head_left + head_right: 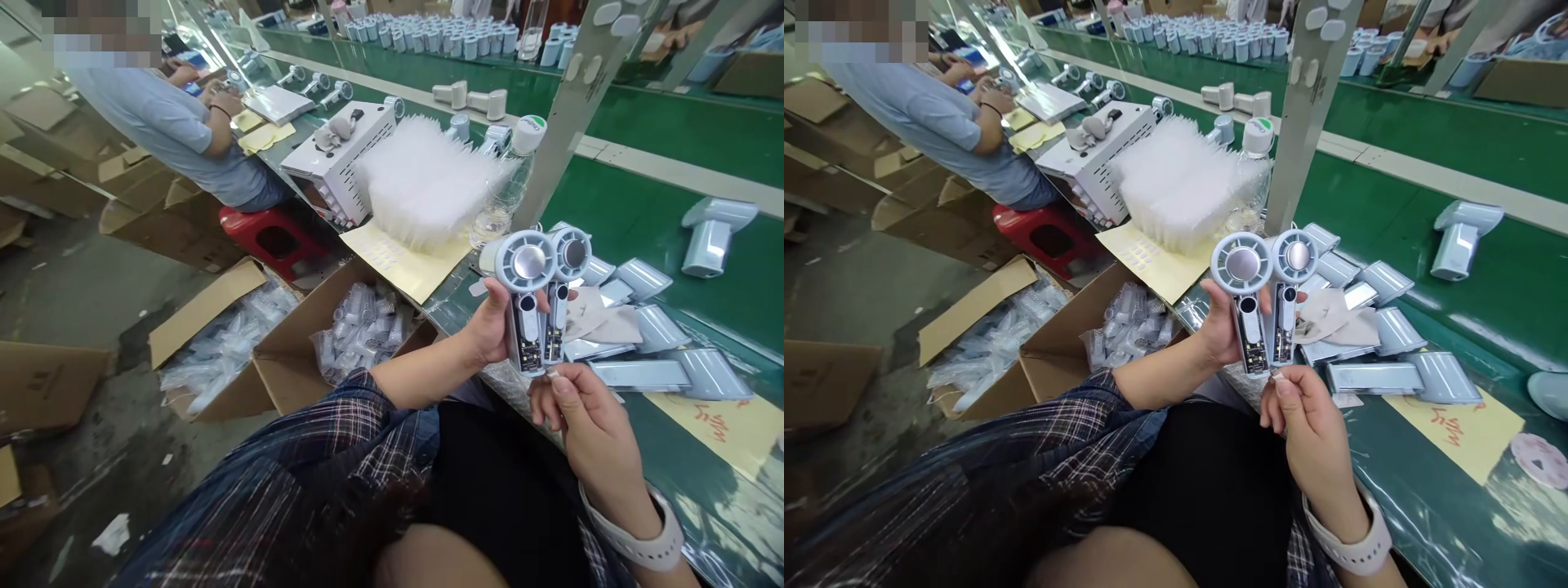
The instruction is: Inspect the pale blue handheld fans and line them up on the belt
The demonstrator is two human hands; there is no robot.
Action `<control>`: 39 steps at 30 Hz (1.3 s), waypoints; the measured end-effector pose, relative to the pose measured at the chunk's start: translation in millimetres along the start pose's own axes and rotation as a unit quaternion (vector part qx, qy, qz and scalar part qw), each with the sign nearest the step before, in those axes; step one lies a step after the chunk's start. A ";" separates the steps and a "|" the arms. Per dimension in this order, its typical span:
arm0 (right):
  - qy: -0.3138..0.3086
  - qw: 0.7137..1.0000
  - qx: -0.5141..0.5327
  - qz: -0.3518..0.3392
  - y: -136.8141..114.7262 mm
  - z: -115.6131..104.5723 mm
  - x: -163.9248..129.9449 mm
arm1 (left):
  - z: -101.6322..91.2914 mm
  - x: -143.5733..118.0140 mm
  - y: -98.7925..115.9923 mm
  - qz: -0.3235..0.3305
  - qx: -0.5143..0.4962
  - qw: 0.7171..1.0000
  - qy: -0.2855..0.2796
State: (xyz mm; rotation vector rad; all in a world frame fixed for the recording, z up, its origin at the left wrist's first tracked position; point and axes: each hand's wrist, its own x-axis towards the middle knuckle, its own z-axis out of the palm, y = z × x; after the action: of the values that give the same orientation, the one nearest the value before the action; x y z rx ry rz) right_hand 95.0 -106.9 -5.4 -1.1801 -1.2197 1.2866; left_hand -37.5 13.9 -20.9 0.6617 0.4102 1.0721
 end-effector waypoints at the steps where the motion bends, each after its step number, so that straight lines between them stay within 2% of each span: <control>1: -0.002 1.000 -0.010 -0.003 0.2 -1.4 -0.5 | -0.1 0.1 -0.8 -0.001 0.003 1.000 -0.004; 5: -0.032 0.999 -0.040 -0.004 2.3 -4.1 -3.6 | 2.4 0.3 0.2 0.007 -0.001 1.000 -0.011; 9: -0.039 0.999 -0.020 -0.004 7.6 -0.6 -4.7 | 5.0 -0.3 4.4 0.003 -0.024 1.000 0.000; 14: 0.044 0.996 0.082 -0.003 19.0 14.5 -7.6 | 9.3 -3.7 -4.5 0.009 -0.017 1.000 0.011; 18: 0.093 0.989 0.112 0.005 21.0 20.1 -11.4 | 17.3 -7.1 -14.0 0.086 0.011 0.995 0.054; 20: 0.064 0.996 0.063 0.003 18.9 15.0 -12.1 | 19.4 -6.4 -11.5 0.097 0.012 0.994 0.042; 23: 0.030 0.996 -0.080 -0.021 16.6 2.5 -12.4 | 19.1 -3.4 -0.2 0.051 -0.045 0.998 0.008; 25: 0.066 0.986 -0.146 -0.047 16.7 -3.6 -12.6 | 18.2 -2.6 6.6 0.040 -0.086 0.995 0.013; 27: 0.101 0.981 -0.157 -0.048 17.4 -5.4 -12.9 | 17.8 -4.2 9.7 0.025 -0.098 0.995 0.020; 31: 0.108 0.991 -0.078 -0.022 18.9 -0.5 -14.7 | 17.7 -10.4 7.7 -0.031 -0.100 0.994 -0.016; 34: 0.113 0.993 0.000 -0.020 20.7 5.9 -18.1 | 15.5 -12.2 2.2 -0.008 -0.067 0.997 -0.040; 39: 0.141 0.983 0.116 -0.003 25.2 17.5 -21.3 | 10.2 -10.1 -13.0 0.047 -0.010 0.999 -0.005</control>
State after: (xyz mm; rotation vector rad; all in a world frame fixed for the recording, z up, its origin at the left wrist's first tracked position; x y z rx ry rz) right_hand 78.1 -129.9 -29.5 -1.1413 -0.8425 1.1744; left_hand -27.0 -2.3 -22.2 0.6749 0.3621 1.1603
